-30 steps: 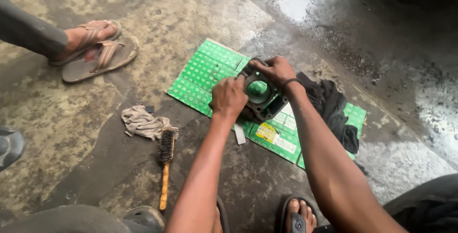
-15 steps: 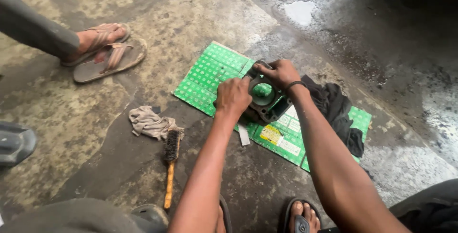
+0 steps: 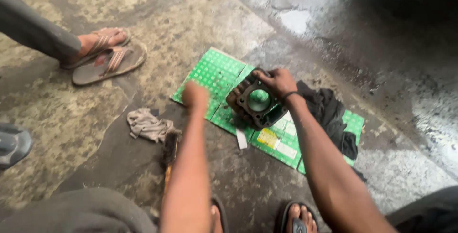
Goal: Cleaning and scraping the mating surface of a motorcycle cylinder head using a metal scraper and wire brush.
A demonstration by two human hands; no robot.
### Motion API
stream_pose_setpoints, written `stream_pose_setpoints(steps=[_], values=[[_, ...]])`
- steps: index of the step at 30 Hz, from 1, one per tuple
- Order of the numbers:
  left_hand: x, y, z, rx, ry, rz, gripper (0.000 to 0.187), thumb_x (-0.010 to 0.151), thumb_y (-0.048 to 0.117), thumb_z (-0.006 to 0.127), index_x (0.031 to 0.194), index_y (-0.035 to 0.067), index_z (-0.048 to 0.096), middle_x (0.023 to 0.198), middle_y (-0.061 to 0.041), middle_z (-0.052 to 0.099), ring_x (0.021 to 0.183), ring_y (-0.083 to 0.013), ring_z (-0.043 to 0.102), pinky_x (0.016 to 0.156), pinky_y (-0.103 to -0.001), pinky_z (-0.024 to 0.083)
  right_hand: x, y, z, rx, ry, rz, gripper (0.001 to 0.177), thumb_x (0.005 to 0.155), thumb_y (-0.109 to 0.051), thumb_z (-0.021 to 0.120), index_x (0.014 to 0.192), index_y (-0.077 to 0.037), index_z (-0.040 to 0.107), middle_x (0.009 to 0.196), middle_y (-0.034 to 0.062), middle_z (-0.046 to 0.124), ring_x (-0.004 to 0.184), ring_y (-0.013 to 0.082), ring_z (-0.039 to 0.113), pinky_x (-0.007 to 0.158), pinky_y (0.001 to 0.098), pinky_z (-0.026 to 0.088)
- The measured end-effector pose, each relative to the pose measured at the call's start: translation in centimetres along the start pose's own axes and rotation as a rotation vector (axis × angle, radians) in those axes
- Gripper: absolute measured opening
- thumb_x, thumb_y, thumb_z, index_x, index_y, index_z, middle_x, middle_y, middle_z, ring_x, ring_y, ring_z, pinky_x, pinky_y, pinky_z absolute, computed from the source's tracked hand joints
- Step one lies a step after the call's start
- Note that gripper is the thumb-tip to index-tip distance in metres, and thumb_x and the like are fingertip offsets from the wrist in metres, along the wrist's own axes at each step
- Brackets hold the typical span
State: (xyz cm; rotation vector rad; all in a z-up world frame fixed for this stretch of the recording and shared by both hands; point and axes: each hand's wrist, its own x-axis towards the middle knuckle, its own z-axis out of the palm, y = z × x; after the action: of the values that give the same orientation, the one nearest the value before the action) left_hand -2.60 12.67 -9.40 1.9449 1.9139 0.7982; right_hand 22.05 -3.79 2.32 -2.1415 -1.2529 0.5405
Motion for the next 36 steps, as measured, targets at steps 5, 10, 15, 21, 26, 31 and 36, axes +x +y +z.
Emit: stream_pose_setpoints(steps=[5,10,15,21,26,31,36], values=[[-0.4,-0.6,-6.7,-0.041,0.031,-0.056,0.016,0.078,0.013,0.076,0.086,0.0,0.071,0.083,-0.023,0.073,0.071,-0.0415,0.071,0.059,-0.052,0.055,0.5,-1.0,0.1,0.146,-0.055,0.038,0.065,0.082,-0.065,0.07,0.097,-0.002,0.081,0.075,0.0152,0.076,0.066,0.0251,0.071,0.065,0.0431,0.056],[-3.2,5.3,-7.0,-0.489,-0.471,-0.187,0.026,0.075,0.005,0.081,0.097,-0.005,0.07,0.083,-0.023,0.075,0.064,-0.0315,0.071,0.057,-0.045,0.053,0.8,0.0,-0.4,0.068,-0.072,0.029,0.063,0.083,-0.065,0.07,0.108,-0.009,0.081,0.081,0.0136,0.078,0.069,0.0229,0.072,0.068,0.0405,0.057],[-3.6,8.7,-10.8,-0.495,-0.545,-0.026,0.033,0.068,-0.005,0.084,0.098,-0.005,0.071,0.082,-0.019,0.077,0.064,-0.0177,0.072,0.054,-0.032,0.054,1.3,0.0,-0.5,0.158,-0.071,0.088,0.066,0.082,-0.064,0.069,0.108,-0.005,0.079,0.087,0.0141,0.079,0.075,0.0238,0.075,0.071,0.0398,0.06],[-3.3,11.2,-14.2,-0.228,-0.589,-0.047,0.017,0.082,0.005,0.079,0.094,-0.006,0.078,0.083,-0.017,0.079,0.06,-0.0178,0.072,0.053,-0.032,0.057,1.1,0.4,-0.3,0.17,-0.057,0.081,0.069,0.08,-0.066,0.072,0.109,-0.004,0.08,0.087,0.0135,0.078,0.079,0.0234,0.076,0.075,0.0392,0.059],[-5.4,13.4,-15.5,-0.553,-0.422,0.097,0.017,0.077,0.004,0.083,0.092,0.0,0.075,0.083,-0.013,0.078,0.062,-0.0161,0.072,0.054,-0.029,0.055,1.9,1.2,0.1,0.182,-0.057,0.077,0.072,0.078,-0.07,0.068,0.105,-0.005,0.081,0.083,0.0142,0.078,0.076,0.0251,0.076,0.073,0.0409,0.058],[-6.2,12.6,-11.9,-0.593,-0.109,0.286,0.017,0.076,-0.002,0.082,0.091,-0.001,0.076,0.087,-0.015,0.077,0.07,-0.0183,0.075,0.058,-0.028,0.058,4.6,1.5,0.9,0.075,-0.088,0.159,0.083,0.078,-0.08,0.062,0.093,-0.001,0.081,0.081,0.0194,0.077,0.077,0.0315,0.075,0.075,0.0457,0.057],[-8.9,15.1,-14.0,-0.695,0.153,0.379,0.023,0.08,-0.005,0.075,0.102,-0.005,0.068,0.097,-0.017,0.072,0.085,-0.0251,0.076,0.071,-0.033,0.061,6.6,0.9,1.4,-0.083,-0.067,0.207,0.093,0.076,-0.085,0.064,0.088,0.007,0.078,0.091,0.0268,0.074,0.088,0.04,0.073,0.081,0.0495,0.055]])
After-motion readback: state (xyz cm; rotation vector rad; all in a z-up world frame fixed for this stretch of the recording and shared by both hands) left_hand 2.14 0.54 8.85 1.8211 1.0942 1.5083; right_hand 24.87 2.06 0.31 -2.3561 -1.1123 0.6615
